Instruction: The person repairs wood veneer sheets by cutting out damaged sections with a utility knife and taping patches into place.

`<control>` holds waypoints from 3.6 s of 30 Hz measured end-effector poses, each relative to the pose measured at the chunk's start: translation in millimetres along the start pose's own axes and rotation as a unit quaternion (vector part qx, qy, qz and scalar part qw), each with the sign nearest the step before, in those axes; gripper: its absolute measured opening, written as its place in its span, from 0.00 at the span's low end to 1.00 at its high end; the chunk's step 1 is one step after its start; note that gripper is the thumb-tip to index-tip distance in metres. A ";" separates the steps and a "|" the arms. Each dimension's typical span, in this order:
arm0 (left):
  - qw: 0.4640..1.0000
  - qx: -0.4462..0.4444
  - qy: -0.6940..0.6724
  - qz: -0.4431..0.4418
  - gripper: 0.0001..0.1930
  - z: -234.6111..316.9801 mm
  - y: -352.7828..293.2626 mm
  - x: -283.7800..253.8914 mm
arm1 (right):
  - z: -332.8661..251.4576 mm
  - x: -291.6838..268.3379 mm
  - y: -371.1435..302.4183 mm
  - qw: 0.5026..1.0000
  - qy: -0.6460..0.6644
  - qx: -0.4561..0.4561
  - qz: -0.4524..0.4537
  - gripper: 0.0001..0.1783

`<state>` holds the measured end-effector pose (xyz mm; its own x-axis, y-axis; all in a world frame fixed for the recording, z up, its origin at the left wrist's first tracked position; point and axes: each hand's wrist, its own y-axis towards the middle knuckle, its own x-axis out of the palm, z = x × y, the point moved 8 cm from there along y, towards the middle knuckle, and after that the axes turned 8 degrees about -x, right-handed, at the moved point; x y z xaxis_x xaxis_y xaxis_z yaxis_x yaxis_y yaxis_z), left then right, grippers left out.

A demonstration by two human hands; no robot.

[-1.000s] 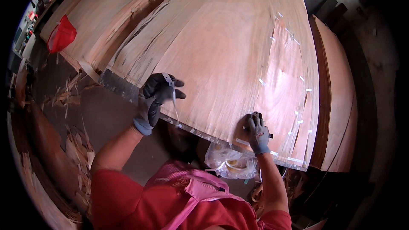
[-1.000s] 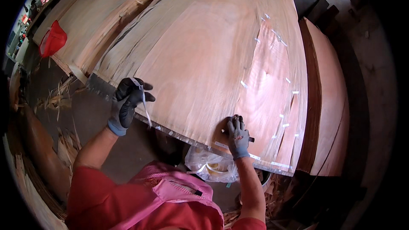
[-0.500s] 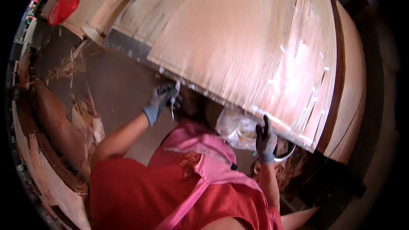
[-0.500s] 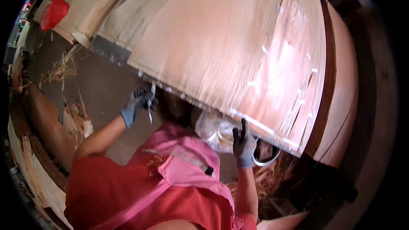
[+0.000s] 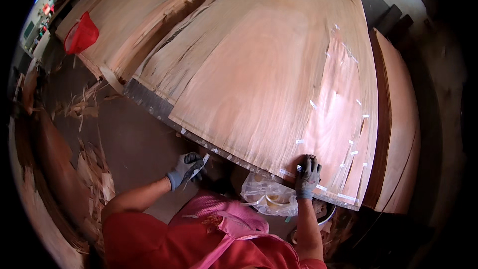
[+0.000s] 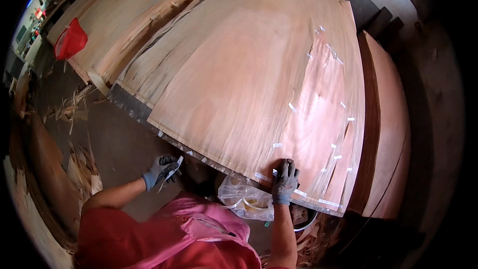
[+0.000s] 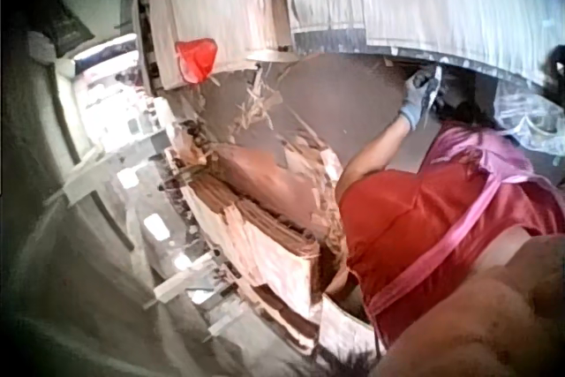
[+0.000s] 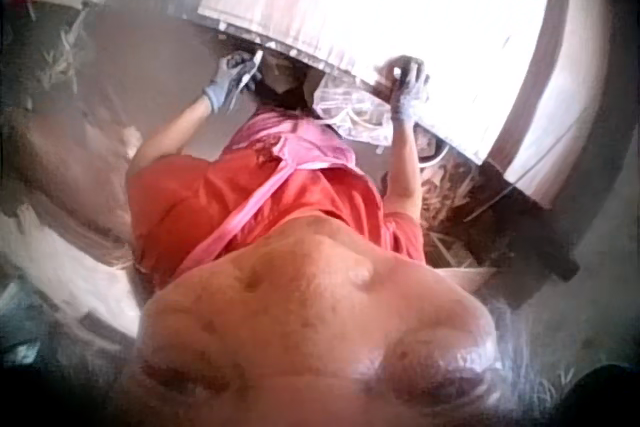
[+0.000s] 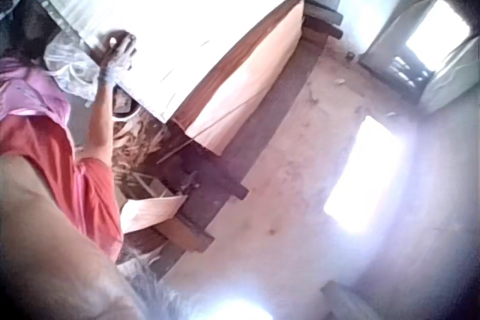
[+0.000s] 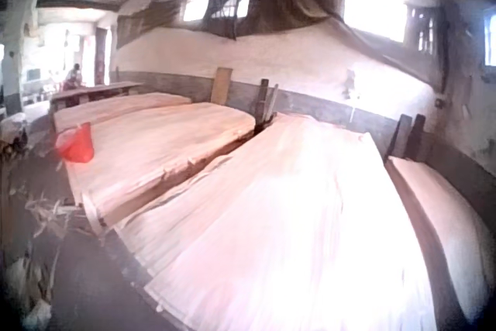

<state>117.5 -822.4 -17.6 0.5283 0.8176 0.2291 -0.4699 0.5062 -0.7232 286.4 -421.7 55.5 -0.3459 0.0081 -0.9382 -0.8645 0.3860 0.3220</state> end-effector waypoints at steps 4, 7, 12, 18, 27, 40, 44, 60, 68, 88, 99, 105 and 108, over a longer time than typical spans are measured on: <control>0.996 0.038 -0.068 -0.038 0.15 -37.0 -8.6 -2.9 | -4.3 6.6 2.6 0.999 0.010 0.008 -0.035 0.29; 1.000 0.011 0.004 -0.010 0.21 -66.0 -47.2 -14.0 | 0.9 9.2 -3.1 1.000 -0.011 -0.018 -0.018 0.31; 0.997 -0.056 -0.042 0.037 0.26 -82.5 -99.2 -52.0 | -16.2 3.1 -2.4 0.998 0.059 -0.033 0.001 0.30; 0.984 -0.056 -0.158 -0.059 0.24 -93.3 -74.5 -83.3 | -34.3 -6.5 14.9 0.999 -0.001 -0.009 -0.037 0.23; 0.978 0.067 -0.106 0.165 0.11 -87.7 -172.6 -336.1 | -213.2 51.5 120.2 0.999 0.016 0.019 -0.034 0.40; 0.954 0.108 -0.191 0.205 0.23 -25.6 -193.9 -473.5 | -636.4 98.7 188.4 0.913 0.136 -0.376 -0.079 0.42; 0.964 0.100 -0.169 0.181 0.23 30.1 -131.1 -476.1 | -663.3 139.6 226.6 0.909 0.166 -0.374 -0.079 0.42; 0.994 0.017 -0.031 0.102 0.22 194.2 38.0 -494.9 | -666.7 167.0 221.9 0.912 0.234 -0.242 -0.235 0.35; 0.996 0.050 -0.014 -0.069 0.22 249.5 112.0 -510.2 | -678.7 169.4 228.3 0.943 0.166 -0.146 -0.250 0.32; 0.966 0.120 -0.039 -0.226 0.27 391.1 141.1 -494.7 | -693.8 163.3 369.8 0.992 0.048 -0.081 -0.084 0.31; 0.940 0.193 0.082 -0.268 0.31 404.1 141.9 -470.2 | -680.9 189.2 319.4 0.989 0.121 -0.026 -0.078 0.25; 0.939 0.119 0.111 -0.303 0.31 382.4 117.0 -436.6 | -670.3 199.2 323.0 0.763 0.604 0.230 0.006 0.55; 0.934 0.054 0.159 -0.316 0.30 362.0 106.4 -434.7 | -682.5 218.4 308.8 0.613 0.721 0.318 0.061 0.48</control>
<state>-418.2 -1024.6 41.7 0.8989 0.2324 0.3713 -0.0525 0.8987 -0.4354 -305.1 -930.4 36.5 -0.7529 -0.5743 0.3213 -0.6418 0.7488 -0.1656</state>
